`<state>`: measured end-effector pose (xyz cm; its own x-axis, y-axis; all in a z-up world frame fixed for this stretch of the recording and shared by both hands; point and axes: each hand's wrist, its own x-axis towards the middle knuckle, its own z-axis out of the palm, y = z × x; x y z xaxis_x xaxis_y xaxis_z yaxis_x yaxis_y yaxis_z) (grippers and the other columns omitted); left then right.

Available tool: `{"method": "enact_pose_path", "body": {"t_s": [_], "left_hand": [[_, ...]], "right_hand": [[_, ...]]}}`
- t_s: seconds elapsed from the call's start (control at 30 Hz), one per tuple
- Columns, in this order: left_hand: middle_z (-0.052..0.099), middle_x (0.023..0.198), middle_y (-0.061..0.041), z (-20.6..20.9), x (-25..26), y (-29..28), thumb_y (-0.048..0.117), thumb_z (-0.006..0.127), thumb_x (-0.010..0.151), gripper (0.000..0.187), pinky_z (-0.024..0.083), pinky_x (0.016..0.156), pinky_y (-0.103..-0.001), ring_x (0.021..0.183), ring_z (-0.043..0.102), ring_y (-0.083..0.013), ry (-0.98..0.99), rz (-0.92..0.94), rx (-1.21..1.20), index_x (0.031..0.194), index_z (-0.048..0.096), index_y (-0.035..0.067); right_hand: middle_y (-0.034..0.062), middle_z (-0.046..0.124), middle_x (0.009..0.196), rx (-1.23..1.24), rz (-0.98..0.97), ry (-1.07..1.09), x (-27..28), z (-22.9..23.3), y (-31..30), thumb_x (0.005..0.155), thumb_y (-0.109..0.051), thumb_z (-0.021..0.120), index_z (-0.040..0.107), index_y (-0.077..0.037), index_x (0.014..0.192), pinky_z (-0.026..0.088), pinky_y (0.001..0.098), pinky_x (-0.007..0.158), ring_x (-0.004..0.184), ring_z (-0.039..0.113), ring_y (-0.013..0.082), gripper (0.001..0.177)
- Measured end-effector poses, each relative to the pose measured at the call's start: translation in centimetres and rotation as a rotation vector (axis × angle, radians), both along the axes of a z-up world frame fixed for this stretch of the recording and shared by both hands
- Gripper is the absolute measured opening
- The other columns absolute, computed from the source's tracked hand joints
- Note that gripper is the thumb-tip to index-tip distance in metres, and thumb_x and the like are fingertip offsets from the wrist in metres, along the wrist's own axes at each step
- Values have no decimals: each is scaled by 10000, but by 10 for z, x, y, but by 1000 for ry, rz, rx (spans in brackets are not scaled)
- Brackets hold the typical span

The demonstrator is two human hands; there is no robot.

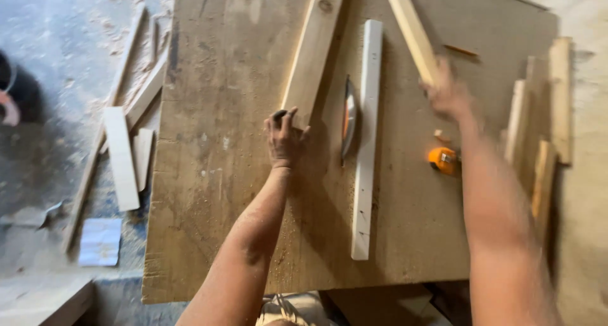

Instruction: The person measures and marks a wooden plank with a tape measure and pencil, then uses a hammer to drive nails into a guide strip on the workbench. They then use a circular saw to cut the plank along the guide.

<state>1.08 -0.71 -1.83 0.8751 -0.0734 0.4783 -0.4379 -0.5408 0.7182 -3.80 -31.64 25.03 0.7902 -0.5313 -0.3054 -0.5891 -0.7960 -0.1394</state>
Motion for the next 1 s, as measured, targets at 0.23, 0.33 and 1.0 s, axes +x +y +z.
{"method": "enact_pose_path", "body": {"t_s": [0.23,0.33,1.0], "left_hand": [[546,1119,-81,-37,13,2,334,922,580,679,465,970,-460,1018,578,-331,-27,-79,-94,1200,658,256],[562,1081,-71,-27,4,25,323,955,476,681,463,956,-429,1024,584,-318,-18,-17,8,1093,668,295],[484,1165,-129,44,-308,347,384,854,682,524,464,882,-514,1104,490,-322,272,-28,287,1122,637,201]], "right_hand": [[323,703,1103,-210,5,-142,-343,-63,93,915,-272,404,518,-18,1400,559,635,884,995,683,523,559],[395,593,1312,25,-401,-45,-428,-76,186,1002,-345,468,217,-278,1662,542,645,989,1166,622,558,709],[237,614,1397,201,-1189,-1374,-596,-294,224,974,-389,625,469,-24,1477,480,404,1087,1282,617,305,640]]}}
